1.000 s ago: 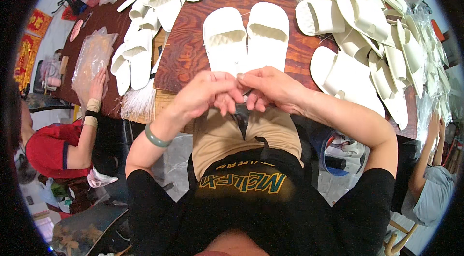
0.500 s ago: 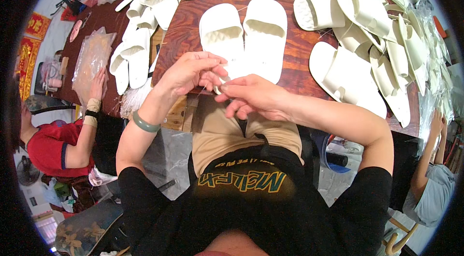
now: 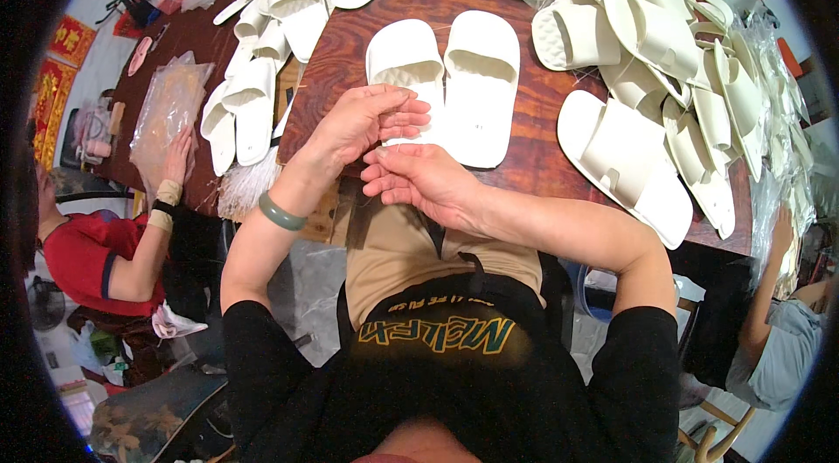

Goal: The person pairs slippers together by threading plastic tag fasteners through them by hand and placing them on the table.

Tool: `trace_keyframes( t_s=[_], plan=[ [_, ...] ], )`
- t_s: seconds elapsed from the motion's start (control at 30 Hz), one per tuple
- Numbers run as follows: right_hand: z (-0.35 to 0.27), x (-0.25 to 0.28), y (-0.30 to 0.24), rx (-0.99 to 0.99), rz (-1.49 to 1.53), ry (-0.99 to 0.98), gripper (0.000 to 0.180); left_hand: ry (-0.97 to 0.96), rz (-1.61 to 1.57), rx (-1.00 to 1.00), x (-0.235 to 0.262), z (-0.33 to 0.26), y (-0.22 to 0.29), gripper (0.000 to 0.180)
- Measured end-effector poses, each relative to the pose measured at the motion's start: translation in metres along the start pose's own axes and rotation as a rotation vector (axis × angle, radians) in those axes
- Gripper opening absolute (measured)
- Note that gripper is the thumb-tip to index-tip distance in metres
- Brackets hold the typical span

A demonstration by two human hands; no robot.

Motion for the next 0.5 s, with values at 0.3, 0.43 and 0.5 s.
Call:
trace_keyframes(
  t_s=[0.3, 0.43, 0.5],
  plan=[
    [0.009, 0.006, -0.02, -0.003, -0.033, -0.02, 0.026, 0.031, 0.657, -0.163, 0.018, -0.02, 0.031, 0.03],
    [0.02, 0.009, -0.03, 0.004, -0.033, -0.017, 0.026, 0.344, 0.904, -0.295, 0.049, 0.0, 0.061, 0.042],
    [0.024, 0.01, -0.036, 0.021, -0.012, -0.004, 0.027, 0.505, 1.037, -0.373, 0.06, 0.021, 0.068, 0.056]
  ],
)
Point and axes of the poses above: each hand's wrist, its own z-axis towards the middle knuckle, its own x-axis out of the back of the hand, y = z × x, the point moved 3 cm from there along z, towards the middle knuckle, and after that the axes turned 6 degrees about y, right-handed, at the moved point
